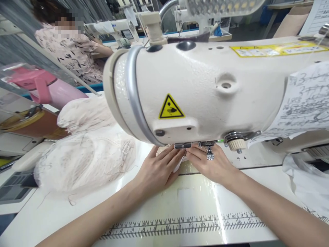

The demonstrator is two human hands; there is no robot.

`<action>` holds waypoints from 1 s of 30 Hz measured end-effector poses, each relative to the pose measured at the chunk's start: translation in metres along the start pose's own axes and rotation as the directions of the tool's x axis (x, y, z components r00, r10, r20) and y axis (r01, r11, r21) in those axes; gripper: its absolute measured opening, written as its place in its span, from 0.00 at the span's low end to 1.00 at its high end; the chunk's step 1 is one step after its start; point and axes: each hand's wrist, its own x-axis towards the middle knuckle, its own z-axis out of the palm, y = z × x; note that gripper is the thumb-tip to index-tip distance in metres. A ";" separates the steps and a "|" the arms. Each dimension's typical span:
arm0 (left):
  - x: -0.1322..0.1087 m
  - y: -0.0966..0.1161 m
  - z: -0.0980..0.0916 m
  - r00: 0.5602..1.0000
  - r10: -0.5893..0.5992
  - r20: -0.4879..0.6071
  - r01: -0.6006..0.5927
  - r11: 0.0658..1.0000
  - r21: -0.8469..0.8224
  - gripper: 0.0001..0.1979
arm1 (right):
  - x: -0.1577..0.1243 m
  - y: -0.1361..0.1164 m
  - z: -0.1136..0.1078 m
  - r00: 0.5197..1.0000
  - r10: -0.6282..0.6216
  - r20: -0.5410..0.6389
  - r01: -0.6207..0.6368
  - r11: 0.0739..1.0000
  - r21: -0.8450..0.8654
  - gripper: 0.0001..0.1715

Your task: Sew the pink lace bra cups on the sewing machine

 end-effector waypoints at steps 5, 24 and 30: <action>0.001 0.001 -0.001 1.000 -0.020 0.012 0.020 1.000 -0.006 0.20 | -0.002 0.003 0.002 0.999 -0.036 0.035 0.036 0.999 0.002 0.14; 0.002 -0.003 0.006 0.999 -0.050 -0.004 0.050 0.999 0.010 0.19 | 0.004 0.005 0.002 0.992 0.086 0.087 -0.084 0.996 -0.027 0.14; 0.002 -0.001 0.002 0.997 0.032 -0.068 -0.035 0.999 -0.033 0.14 | 0.000 0.004 0.004 0.999 0.034 -0.010 -0.035 0.997 -0.065 0.12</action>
